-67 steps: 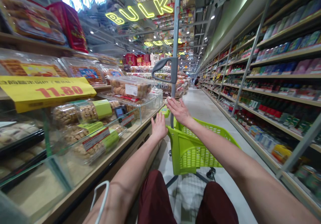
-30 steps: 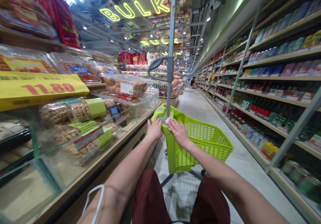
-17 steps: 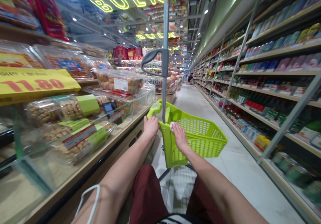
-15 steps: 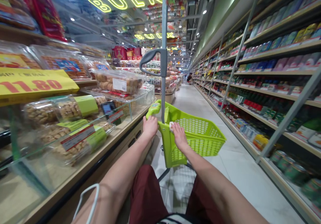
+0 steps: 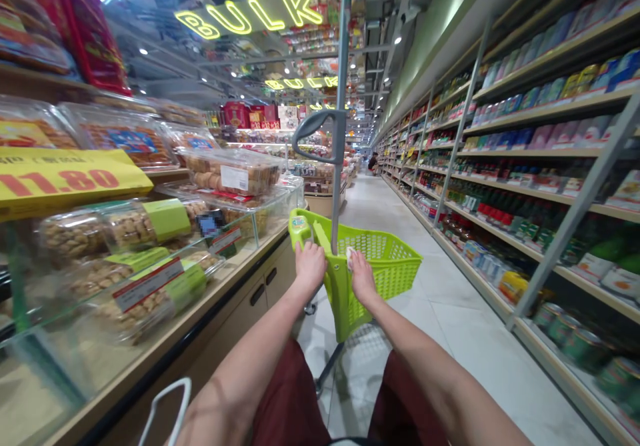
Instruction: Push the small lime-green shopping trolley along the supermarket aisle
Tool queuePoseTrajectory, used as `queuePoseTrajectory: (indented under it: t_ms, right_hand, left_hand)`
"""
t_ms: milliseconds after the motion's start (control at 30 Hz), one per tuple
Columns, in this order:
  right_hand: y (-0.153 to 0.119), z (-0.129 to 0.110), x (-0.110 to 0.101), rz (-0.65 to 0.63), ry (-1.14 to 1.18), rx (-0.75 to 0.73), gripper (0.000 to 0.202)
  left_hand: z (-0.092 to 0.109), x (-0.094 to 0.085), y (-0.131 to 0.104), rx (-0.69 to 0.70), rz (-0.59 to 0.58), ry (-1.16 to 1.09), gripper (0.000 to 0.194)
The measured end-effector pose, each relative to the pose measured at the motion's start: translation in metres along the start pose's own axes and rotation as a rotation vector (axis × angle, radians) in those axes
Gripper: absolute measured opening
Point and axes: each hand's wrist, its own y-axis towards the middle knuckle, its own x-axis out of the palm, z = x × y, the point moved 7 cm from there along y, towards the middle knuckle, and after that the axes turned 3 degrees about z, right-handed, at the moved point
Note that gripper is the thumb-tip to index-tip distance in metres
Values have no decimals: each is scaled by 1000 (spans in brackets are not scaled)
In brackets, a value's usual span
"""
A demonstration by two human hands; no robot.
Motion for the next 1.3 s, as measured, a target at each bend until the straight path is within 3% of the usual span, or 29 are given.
queuePoseTrajectory:
  t_ms: [200,300,400,467,633,900,1067,1167,1300]
  right_hand:
    - [-7,4,-11,211,144,19,58]
    - [-12,-7,-19,193,194,-14,59]
    - [-18,-26,-27,123,207,-34,57]
    - [-20,-38,-35,126,207,-47,57]
    - [-10,-60,-59,198,198,-145,57]
    - [16,-25,-89,21,-39,-137,38]
    - [27,-9,-102,-21,11,-77,39]
    - [27,-19,-106,-25,46,-96,41]
    - [21,-33,-113,-17,78,-161,41]
  left_hand:
    - [17,2,0,110,-39,-122,32]
    - [2,1,5,83,-62,-215,51]
    - [-18,7,10,-8,-169,-241,59]
    - [-20,12,11,4,-225,-229,62]
    - [2,12,7,60,-197,-188,60]
    - [48,7,-1,71,-127,-184,63]
    - [45,10,4,180,-179,-258,58]
    - [42,7,7,189,-158,-235,49]
    - [59,-3,4,206,-97,-178,43]
